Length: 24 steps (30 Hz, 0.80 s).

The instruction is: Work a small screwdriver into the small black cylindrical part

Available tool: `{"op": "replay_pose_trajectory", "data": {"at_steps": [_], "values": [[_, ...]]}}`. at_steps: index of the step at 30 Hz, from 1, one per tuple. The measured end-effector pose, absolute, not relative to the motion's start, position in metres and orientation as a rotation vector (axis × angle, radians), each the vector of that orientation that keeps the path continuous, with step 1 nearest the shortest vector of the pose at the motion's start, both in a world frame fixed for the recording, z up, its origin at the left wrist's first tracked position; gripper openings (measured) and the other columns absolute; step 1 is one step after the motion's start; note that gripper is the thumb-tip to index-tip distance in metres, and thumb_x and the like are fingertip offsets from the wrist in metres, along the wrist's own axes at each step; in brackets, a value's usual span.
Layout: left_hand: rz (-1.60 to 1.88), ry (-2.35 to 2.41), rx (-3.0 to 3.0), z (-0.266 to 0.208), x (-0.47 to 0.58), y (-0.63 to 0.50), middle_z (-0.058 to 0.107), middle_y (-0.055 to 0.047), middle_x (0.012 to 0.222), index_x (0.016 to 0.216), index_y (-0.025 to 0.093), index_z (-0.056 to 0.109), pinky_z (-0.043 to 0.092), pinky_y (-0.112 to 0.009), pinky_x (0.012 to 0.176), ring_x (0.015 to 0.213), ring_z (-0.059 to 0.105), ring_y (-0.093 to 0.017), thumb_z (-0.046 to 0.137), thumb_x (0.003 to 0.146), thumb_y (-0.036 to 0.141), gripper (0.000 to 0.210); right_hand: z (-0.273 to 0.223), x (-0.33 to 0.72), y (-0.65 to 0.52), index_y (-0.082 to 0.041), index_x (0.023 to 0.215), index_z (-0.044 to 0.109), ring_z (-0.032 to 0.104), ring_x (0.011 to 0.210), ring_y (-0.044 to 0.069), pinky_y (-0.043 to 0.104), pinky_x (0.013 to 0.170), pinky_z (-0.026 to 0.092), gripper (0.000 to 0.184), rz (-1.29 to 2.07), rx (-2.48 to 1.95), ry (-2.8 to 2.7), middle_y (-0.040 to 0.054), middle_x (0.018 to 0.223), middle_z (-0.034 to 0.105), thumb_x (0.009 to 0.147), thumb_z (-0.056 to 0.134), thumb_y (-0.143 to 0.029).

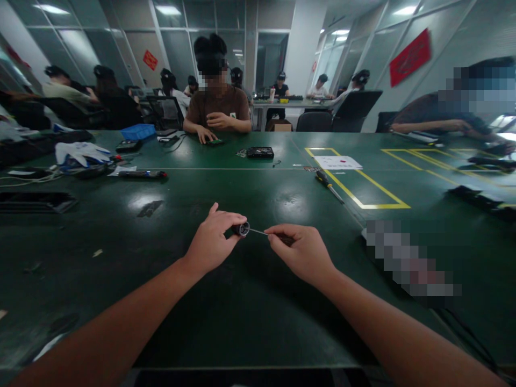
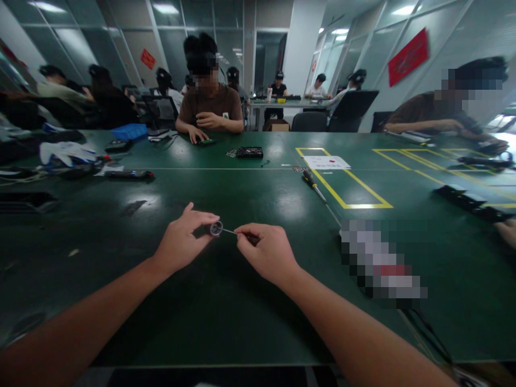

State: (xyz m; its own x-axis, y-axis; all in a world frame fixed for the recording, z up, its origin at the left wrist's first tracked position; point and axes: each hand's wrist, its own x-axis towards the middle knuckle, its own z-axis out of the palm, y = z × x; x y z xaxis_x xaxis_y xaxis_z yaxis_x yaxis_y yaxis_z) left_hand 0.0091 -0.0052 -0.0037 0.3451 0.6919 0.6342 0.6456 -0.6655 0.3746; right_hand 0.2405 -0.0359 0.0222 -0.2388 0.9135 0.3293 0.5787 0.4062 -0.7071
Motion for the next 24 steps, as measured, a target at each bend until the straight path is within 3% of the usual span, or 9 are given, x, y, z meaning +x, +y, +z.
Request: {"op": "replay_pose_trajectory", "data": {"at_steps": [12, 24], "values": [[1.240, 1.245, 2.537, -0.0023, 0.0104, -0.0070, 0.078, -0.006, 0.110, 0.102, 0.020, 0.071, 0.030, -0.068, 0.118, 0.101, 0.073, -0.023, 0.075, 0.080, 0.010, 0.025, 0.0214, 0.2379, -0.0358, -0.022, 0.096, 0.081, 0.067, 0.057, 0.014, 0.025, 0.060, 0.051, 0.022, 0.531, -1.285, -1.994, 0.0004, 0.074, 0.078, 0.088, 0.061, -0.020], [1.315, 1.228, 2.507, -0.0041, 0.0073, -0.0048, 0.078, -0.006, 0.110, 0.100, 0.020, 0.070, 0.032, -0.067, 0.118, 0.101, 0.074, -0.023, 0.074, 0.081, 0.010, 0.022, 0.0252, 0.2391, -0.0345, -0.022, 0.094, 0.081, 0.070, 0.062, 0.016, 0.025, 0.057, 0.052, 0.020, 0.740, -1.260, -1.886, 0.0010, 0.077, 0.079, 0.089, 0.062, -0.024]]}}
